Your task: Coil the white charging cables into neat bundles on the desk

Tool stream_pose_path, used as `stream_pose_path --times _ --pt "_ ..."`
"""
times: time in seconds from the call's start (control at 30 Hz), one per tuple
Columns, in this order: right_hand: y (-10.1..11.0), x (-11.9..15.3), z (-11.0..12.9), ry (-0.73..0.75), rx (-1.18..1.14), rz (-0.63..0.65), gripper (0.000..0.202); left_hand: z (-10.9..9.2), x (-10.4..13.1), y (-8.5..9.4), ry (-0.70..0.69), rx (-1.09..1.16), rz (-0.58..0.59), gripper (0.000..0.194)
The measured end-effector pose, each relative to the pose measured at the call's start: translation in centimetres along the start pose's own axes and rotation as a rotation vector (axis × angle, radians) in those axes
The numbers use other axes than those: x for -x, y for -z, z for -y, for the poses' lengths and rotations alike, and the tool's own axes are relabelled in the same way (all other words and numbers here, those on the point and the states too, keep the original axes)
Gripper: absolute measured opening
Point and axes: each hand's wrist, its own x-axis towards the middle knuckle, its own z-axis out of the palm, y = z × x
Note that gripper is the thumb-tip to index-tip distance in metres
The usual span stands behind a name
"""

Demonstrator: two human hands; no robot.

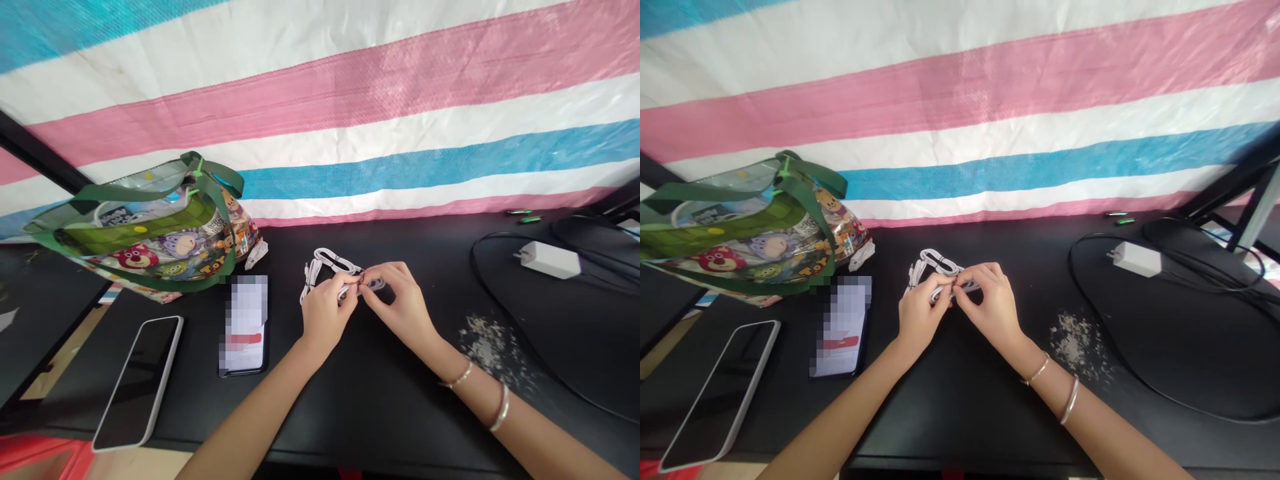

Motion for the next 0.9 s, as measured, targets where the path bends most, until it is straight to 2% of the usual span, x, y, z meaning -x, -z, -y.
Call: stream_pose_path --times 0.13,0.37,0.6,0.9 --pt "-0.1 0.0 0.0 0.043 0.008 -0.007 0.009 0.1 0.1 0.0 -0.018 -0.010 0.005 0.018" --pt "0.0 -0.2 0.0 0.193 0.111 -0.065 0.007 0.1 0.0 0.1 0.044 0.196 0.098 0.016" --pt "0.5 -0.6 0.3 0.343 0.202 -0.107 0.011 0.6 0.1 0.0 -0.021 0.292 0.118 0.020" --pt "0.9 -0.9 -0.1 0.361 0.208 -0.009 0.013 0.8 0.0 0.0 -0.024 0.254 0.160 0.022"
